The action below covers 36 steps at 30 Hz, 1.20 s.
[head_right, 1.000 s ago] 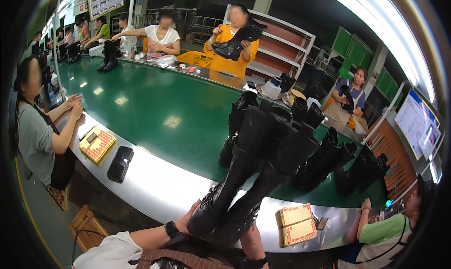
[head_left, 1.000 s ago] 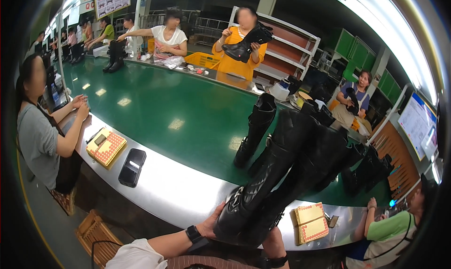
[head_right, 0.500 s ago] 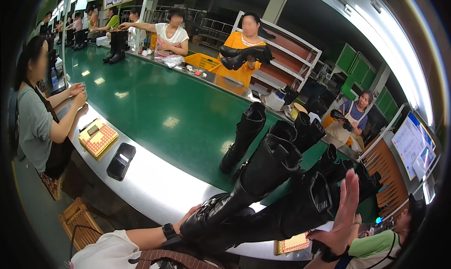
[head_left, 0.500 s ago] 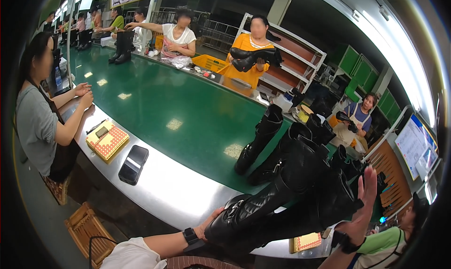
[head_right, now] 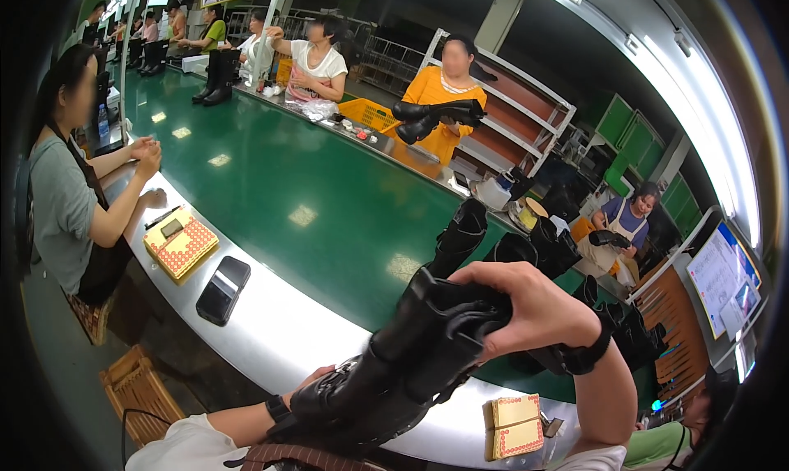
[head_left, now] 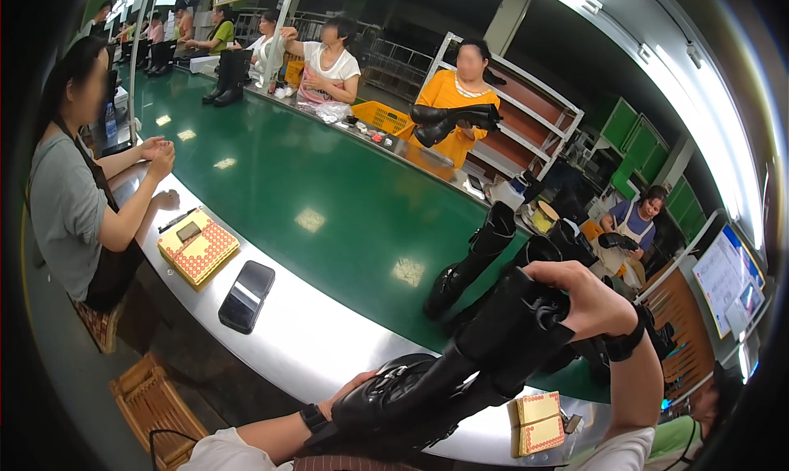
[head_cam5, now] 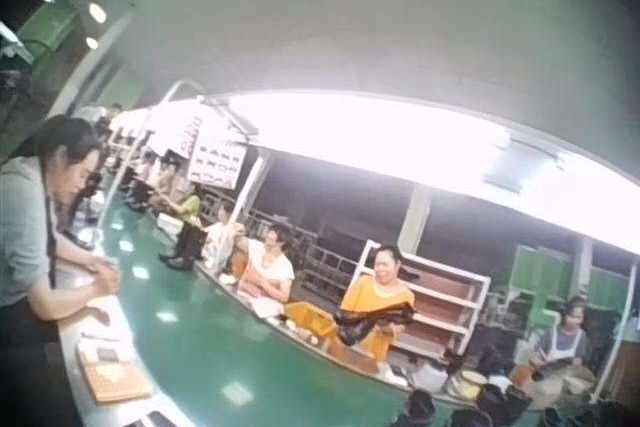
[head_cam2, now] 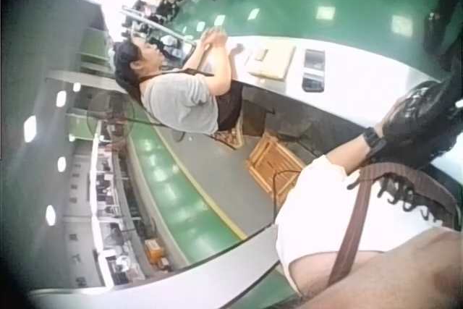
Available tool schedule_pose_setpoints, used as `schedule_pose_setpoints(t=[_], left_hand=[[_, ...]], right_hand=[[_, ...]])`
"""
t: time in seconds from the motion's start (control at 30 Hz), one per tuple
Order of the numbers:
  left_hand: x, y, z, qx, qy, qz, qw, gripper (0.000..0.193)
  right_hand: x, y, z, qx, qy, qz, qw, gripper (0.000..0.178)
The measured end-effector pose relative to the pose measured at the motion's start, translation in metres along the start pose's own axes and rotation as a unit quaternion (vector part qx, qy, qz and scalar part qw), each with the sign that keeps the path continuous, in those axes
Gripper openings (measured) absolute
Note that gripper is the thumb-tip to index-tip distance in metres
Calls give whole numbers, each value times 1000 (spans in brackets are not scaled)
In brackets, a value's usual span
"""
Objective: Inspect, clean, and zip black leather boots on a factory conveyor line.
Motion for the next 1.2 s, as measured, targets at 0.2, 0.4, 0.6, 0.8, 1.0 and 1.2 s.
schedule_pose_setpoints(t=[0.2,0.4,0.6,0.8,1.0,1.2], left_hand=[[28,19,2,16,51,40,998,49],[66,20,11,-3,47,131,990,55],[118,4,35,125,-200,234,943,63],[134,7,31,177,-206,282,920,51],[141,14,32,230,-192,365,881,42],[144,20,29,262,-189,417,850,36]], right_hand=[[-10,-64,-1,-65,-18,15,998,59],[24,-110,-37,156,-99,128,974,37],[129,-133,-92,371,-228,227,871,42],[250,-136,-133,501,-142,264,812,47],[373,-157,-108,430,202,480,738,61],[436,-169,-16,222,250,553,763,57]])
Point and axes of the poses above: each hand's wrist, its own y-axis away from the middle knuckle, its own z-axis out of the palm, x = y × z, the point moved 2 cm from there along -y, towards the middle knuckle, and after that the axes turned 8 degrees about y, right-handed, at the moved point
